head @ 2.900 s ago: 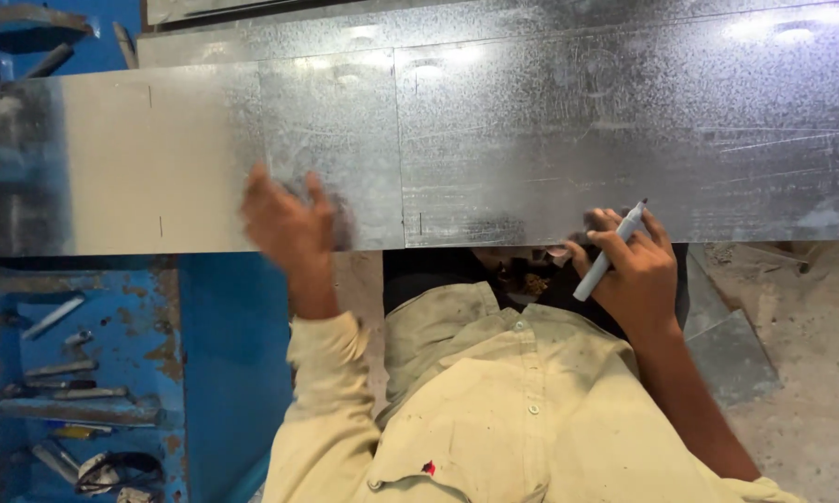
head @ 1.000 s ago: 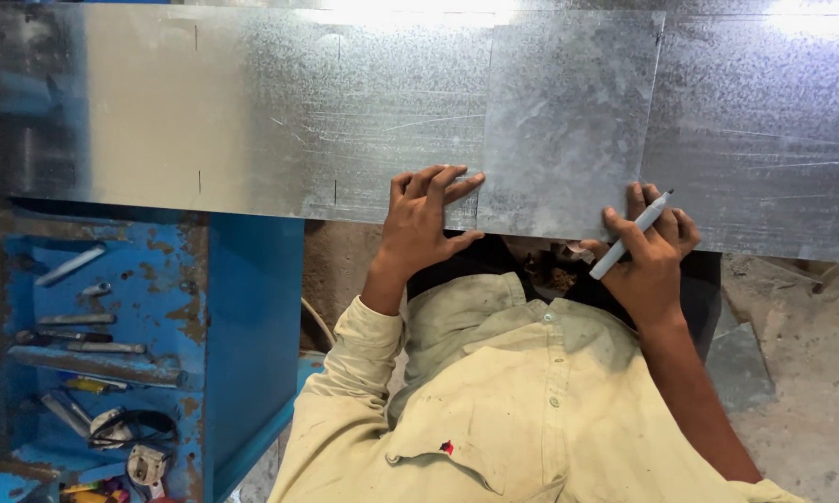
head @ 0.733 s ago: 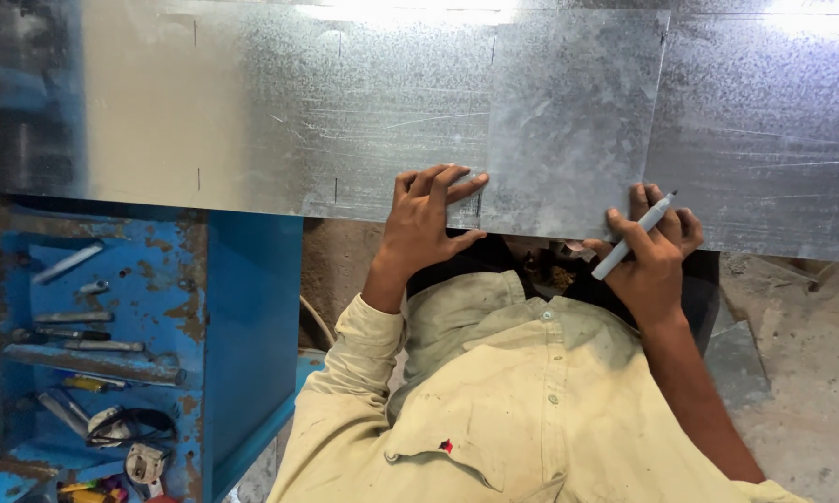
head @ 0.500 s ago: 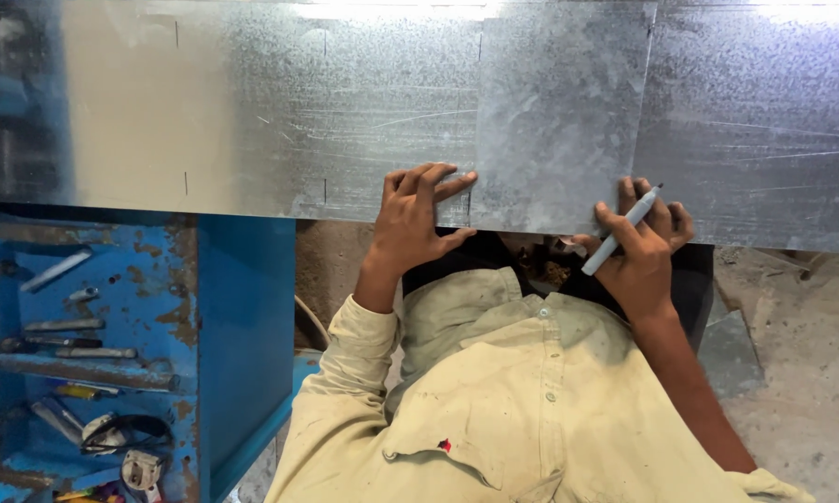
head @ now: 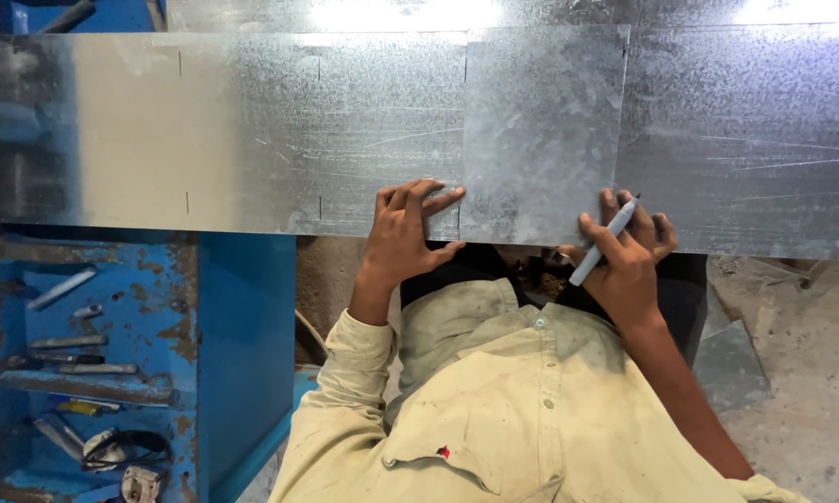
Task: The person uses a white marker to draw straight lines on a large metal sheet placed on a workbench. They repeatedly reposition a smaller metal sheet to use as a straight edge guide, drawing lines across the surface to create a grid pattern.
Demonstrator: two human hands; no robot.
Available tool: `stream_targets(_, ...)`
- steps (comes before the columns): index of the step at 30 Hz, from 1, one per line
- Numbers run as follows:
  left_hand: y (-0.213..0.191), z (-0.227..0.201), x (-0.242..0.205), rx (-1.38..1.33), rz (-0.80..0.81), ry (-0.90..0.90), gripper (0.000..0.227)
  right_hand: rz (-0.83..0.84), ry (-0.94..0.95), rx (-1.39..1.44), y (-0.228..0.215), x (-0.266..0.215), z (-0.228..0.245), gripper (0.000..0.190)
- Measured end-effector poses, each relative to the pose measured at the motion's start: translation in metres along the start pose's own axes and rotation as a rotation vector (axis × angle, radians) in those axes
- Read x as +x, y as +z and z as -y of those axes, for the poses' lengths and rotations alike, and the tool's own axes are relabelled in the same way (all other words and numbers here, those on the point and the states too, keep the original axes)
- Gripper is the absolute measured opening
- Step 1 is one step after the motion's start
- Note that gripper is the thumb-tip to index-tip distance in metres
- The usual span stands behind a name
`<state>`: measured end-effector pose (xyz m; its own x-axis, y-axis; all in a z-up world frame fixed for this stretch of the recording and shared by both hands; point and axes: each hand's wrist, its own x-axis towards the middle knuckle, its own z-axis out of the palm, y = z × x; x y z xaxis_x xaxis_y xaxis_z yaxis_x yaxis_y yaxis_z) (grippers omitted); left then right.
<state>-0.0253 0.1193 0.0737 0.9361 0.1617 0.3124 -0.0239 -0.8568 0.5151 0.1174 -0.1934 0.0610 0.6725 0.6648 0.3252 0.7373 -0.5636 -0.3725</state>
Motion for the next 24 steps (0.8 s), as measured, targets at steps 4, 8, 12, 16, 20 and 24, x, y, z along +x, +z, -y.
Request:
stream_targets(4,0.001,0.001,0.0,0.004,0.006,0.0,0.09,0.003,0.017,0.021,0.001,0.0,0.0,0.044)
stream_targets(8,0.0,0.0,0.0,-0.011,0.0,0.017,0.089,-0.017,-0.01,-0.033,0.002,0.0,0.0,0.043)
stream_targets(12,-0.002,-0.001,0.001,0.007,0.02,0.004,0.09,-0.026,-0.011,-0.004,0.002,0.0,0.0,0.043)
stream_targets(16,-0.008,-0.004,0.002,0.071,0.033,0.047,0.095,-0.026,-0.028,0.078,-0.005,-0.002,-0.007,0.044)
stream_targets(20,-0.006,-0.002,0.0,-0.007,0.009,0.033,0.091,-0.031,-0.017,0.128,-0.017,-0.009,-0.019,0.035)
stream_targets(24,-0.006,-0.002,0.002,-0.007,-0.007,0.043,0.086,-0.018,-0.09,0.067,-0.016,-0.01,-0.025,0.024)
